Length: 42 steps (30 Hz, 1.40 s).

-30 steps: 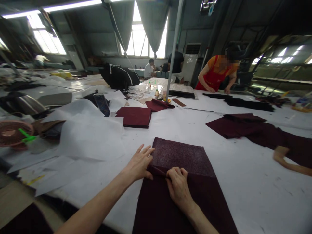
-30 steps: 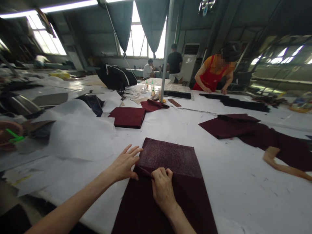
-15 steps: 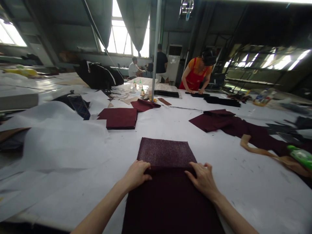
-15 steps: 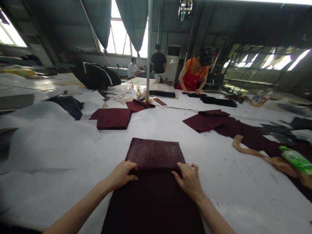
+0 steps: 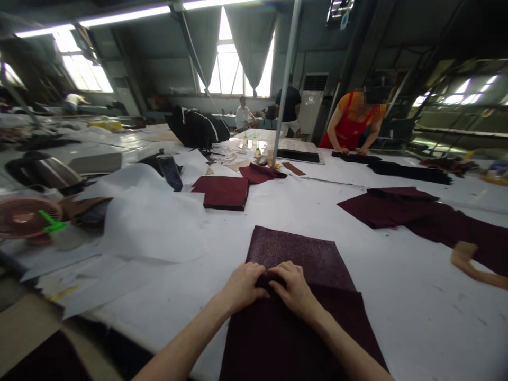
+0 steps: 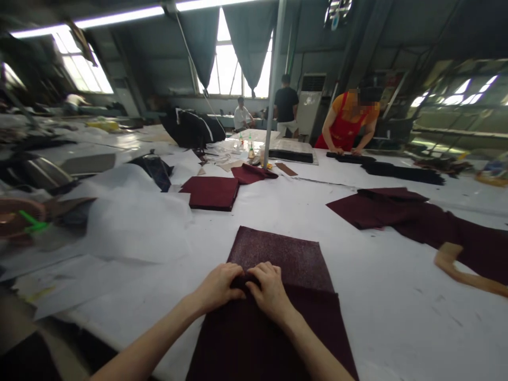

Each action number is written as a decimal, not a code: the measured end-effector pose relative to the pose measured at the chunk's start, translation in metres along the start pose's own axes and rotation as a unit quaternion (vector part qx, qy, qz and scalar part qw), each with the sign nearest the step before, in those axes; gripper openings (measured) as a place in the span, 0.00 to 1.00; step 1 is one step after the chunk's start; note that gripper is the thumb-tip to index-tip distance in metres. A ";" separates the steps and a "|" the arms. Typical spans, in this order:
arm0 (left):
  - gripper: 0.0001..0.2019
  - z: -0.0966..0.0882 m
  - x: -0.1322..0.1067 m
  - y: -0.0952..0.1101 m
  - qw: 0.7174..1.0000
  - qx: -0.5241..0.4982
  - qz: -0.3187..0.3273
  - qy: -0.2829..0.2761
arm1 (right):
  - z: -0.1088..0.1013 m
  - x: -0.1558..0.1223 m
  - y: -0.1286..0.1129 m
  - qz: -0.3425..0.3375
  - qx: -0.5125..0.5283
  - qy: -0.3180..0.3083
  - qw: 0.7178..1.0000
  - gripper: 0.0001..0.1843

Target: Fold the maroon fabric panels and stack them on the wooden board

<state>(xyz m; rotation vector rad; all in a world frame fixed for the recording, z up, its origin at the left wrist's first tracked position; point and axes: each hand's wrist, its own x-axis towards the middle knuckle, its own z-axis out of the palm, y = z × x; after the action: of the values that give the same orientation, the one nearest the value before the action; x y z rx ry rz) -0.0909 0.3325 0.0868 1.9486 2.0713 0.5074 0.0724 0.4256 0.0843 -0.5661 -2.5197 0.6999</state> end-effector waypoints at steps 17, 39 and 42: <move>0.11 0.007 -0.027 -0.030 0.981 0.105 0.112 0.122 | 0.026 -0.011 0.026 -0.113 -0.043 0.067 0.990 0.16; 0.13 0.014 -0.035 -0.026 0.959 0.233 0.143 0.076 | 0.024 -0.014 0.017 -0.152 -0.123 0.042 0.980 0.19; 0.14 0.009 -0.039 -0.018 0.949 0.284 0.116 0.074 | 0.023 -0.015 0.015 -0.151 -0.133 0.035 0.979 0.19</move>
<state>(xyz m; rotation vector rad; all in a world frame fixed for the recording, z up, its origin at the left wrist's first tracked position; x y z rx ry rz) -0.1011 0.2939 0.0689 2.5663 2.2739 0.0959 0.0762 0.4216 0.0535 -0.2777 -2.5718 0.2292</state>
